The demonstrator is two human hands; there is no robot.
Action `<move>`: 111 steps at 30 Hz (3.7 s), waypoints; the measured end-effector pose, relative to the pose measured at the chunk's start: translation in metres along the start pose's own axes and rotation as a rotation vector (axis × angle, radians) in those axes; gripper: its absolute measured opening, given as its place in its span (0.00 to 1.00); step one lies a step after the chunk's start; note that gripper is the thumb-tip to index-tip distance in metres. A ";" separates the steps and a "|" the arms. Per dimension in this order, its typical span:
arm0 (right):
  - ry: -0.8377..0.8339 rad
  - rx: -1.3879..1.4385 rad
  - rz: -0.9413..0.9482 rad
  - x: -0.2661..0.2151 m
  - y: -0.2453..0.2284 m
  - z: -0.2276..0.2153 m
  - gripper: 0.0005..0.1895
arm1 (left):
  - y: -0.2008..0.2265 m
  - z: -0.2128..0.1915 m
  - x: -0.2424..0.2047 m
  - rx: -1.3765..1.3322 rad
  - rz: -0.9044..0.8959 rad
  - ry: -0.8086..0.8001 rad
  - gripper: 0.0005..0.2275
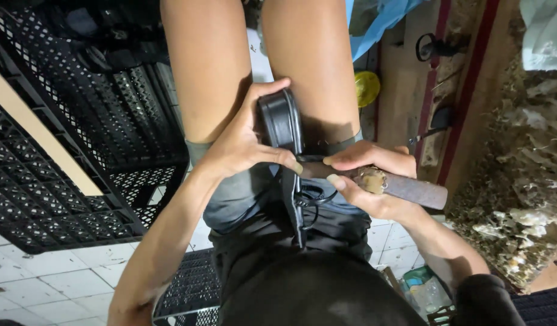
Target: Assembling a shoe by manually attaching and hammering the sole and heel components.
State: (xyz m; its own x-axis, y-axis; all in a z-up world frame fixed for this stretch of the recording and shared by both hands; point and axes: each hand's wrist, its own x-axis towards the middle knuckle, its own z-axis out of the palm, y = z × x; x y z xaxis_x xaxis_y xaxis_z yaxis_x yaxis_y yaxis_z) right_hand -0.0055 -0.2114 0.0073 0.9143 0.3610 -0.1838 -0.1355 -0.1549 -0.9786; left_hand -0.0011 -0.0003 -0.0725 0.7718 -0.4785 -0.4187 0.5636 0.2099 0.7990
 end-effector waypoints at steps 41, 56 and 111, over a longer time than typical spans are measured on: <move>-0.188 -0.006 -0.363 -0.025 0.024 -0.003 0.05 | -0.002 0.018 -0.022 -0.191 -0.237 -0.029 0.63; -0.002 -0.200 -0.193 -0.012 0.005 0.006 0.07 | -0.007 0.021 -0.022 -0.177 -0.262 0.014 0.61; 0.042 -0.182 0.244 -0.045 -0.016 0.020 0.07 | -0.016 0.031 -0.036 -0.167 0.036 0.252 0.50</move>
State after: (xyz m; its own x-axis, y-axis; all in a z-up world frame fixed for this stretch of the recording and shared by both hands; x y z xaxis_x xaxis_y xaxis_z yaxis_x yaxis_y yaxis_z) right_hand -0.0523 -0.2071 0.0296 0.8787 0.2550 -0.4035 -0.2859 -0.3958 -0.8727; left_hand -0.0469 -0.0133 -0.0569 0.8289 -0.2464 -0.5022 0.5594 0.3702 0.7417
